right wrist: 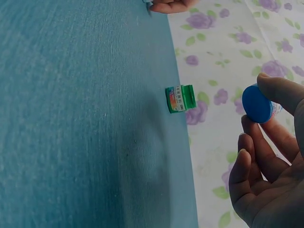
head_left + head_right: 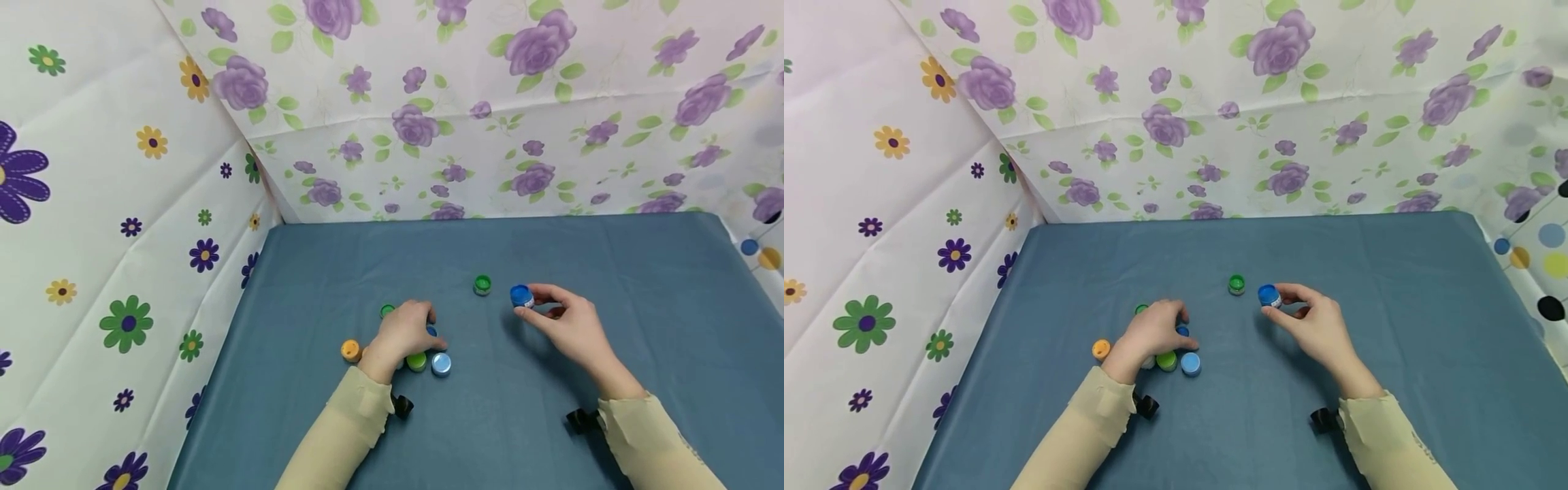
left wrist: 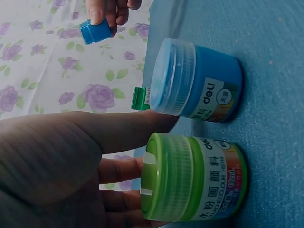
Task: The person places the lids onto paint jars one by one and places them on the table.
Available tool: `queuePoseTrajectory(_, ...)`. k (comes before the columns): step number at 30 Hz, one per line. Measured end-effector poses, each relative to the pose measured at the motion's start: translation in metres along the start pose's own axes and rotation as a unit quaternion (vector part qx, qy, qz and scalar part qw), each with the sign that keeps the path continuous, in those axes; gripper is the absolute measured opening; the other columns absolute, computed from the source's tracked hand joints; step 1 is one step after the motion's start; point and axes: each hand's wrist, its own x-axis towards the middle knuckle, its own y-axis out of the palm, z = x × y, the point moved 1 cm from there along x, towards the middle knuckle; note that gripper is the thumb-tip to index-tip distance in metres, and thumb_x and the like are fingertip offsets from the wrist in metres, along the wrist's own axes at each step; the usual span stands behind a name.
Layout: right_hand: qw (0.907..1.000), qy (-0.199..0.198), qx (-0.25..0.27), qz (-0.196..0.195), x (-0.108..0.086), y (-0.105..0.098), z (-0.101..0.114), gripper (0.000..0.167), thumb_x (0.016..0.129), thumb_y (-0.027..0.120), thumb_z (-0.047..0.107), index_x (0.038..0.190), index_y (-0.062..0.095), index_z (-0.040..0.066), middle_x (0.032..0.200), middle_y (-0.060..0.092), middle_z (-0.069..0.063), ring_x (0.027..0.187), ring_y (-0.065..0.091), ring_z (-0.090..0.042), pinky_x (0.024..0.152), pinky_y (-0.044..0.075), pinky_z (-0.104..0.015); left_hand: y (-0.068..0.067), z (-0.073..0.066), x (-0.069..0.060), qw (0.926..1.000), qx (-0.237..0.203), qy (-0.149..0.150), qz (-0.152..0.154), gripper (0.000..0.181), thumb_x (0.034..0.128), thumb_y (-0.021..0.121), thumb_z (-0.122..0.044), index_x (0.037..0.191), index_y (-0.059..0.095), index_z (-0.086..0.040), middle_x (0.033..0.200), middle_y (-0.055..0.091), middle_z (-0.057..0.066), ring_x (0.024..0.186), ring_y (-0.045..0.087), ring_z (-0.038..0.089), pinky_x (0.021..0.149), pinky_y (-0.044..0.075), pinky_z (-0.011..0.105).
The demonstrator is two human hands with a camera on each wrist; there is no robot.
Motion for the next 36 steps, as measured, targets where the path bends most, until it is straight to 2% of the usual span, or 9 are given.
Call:
queuePoseTrajectory(4,1.0000,-0.004,0.000,0.004,0.001,0.001,0.001,0.048,0.099,0.080,0.038,0.137,0.071,0.010,0.119,0.073,-0.010,0.098,0.067,-0.028,0.075,0.052,-0.020,-0.001,-0.001,0.001,0.9999,-0.001,-0.008,0.008,0.038,0.0867,0.093,-0.037,0.108,0.069,-0.017,0.105,0.066,0.002,0.080,0.059,0.018,0.070,0.051,0.037)
queuePoseTrajectory(11,1.0000,-0.008,0.000,0.000,0.004,0.002,0.003,0.048,0.100,0.080,0.038,0.137,0.071,0.009,0.119,0.073,-0.010,0.100,0.067,-0.029,0.076,0.051,-0.018,-0.003,-0.001,0.003,0.9999,-0.005,-0.006,-0.008,0.031,0.0868,0.094,-0.030,0.103,0.071,-0.017,0.098,0.065,0.000,0.078,0.059,0.017,0.067,0.051,0.036)
queuePoseTrajectory(15,1.0000,-0.004,0.000,0.004,0.003,0.002,0.002,0.048,0.100,0.080,0.039,0.137,0.071,0.009,0.118,0.074,-0.009,0.100,0.067,-0.029,0.076,0.052,-0.019,-0.003,0.000,0.004,0.9999,-0.013,-0.005,-0.004,0.027,0.0897,0.091,-0.027,0.103,0.072,-0.014,0.098,0.066,0.002,0.077,0.060,0.018,0.066,0.052,0.036)
queuePoseTrajectory(19,1.0000,0.001,0.002,0.008,0.001,0.003,0.001,0.050,0.100,0.079,0.040,0.138,0.070,0.009,0.119,0.073,-0.010,0.099,0.067,-0.029,0.076,0.053,-0.021,-0.005,0.003,0.003,0.9993,-0.036,0.002,-0.005,0.024,0.0970,0.082,-0.022,0.116,0.077,-0.009,0.114,0.071,0.008,0.094,0.067,0.023,0.076,0.057,0.039)
queuePoseTrajectory(22,1.0000,-0.001,0.004,0.008,0.000,0.004,0.002,0.050,0.100,0.079,0.039,0.139,0.070,0.009,0.119,0.073,-0.010,0.098,0.068,-0.027,0.076,0.053,-0.021,-0.011,0.005,0.001,0.9960,-0.079,0.030,-0.028,0.031,0.1012,0.076,-0.019,0.129,0.075,-0.005,0.118,0.070,0.011,0.101,0.064,0.026,0.082,0.054,0.041)
queuePoseTrajectory(25,0.9999,-0.008,0.009,0.004,-0.002,0.004,0.004,0.048,0.100,0.079,0.037,0.139,0.069,0.010,0.118,0.073,-0.009,0.100,0.066,-0.022,0.076,0.052,-0.019,-0.016,0.005,-0.003,0.9827,-0.158,0.064,-0.074,0.033,0.1018,0.076,-0.018,0.131,0.074,-0.004,0.110,0.069,0.009,0.093,0.063,0.021,0.079,0.053,0.039)
queuePoseTrajectory(29,0.9999,-0.008,0.014,-0.004,-0.006,0.004,0.011,0.044,0.099,0.081,0.035,0.134,0.071,0.011,0.115,0.072,-0.006,0.095,0.065,-0.020,0.074,0.052,-0.021,-0.020,0.004,-0.009,0.9487,-0.273,0.101,-0.123,0.029,0.0992,0.081,-0.018,0.126,0.073,-0.008,0.105,0.071,0.004,0.088,0.067,0.012,0.077,0.058,0.032)
queuePoseTrajectory(33,0.9995,-0.023,0.010,-0.016,-0.012,0.004,0.018,0.040,0.096,0.085,0.033,0.129,0.075,0.012,0.112,0.074,-0.004,0.093,0.066,-0.020,0.075,0.052,-0.022,-0.022,0.000,-0.015,0.9138,-0.354,0.138,-0.143,0.033,0.0972,0.081,-0.009,0.129,0.070,-0.008,0.118,0.069,0.008,0.101,0.072,0.015,0.086,0.060,0.028)
queuePoseTrajectory(36,0.9983,-0.051,0.004,-0.027,-0.016,0.005,0.022,0.039,0.094,0.087,0.029,0.128,0.077,0.014,0.112,0.075,-0.002,0.096,0.065,-0.013,0.078,0.052,-0.020,-0.025,-0.005,-0.019,0.8982,-0.380,0.168,-0.144,0.041,0.0968,0.079,-0.002,0.136,0.068,-0.005,0.130,0.063,0.016,0.112,0.071,0.022,0.095,0.058,0.027)
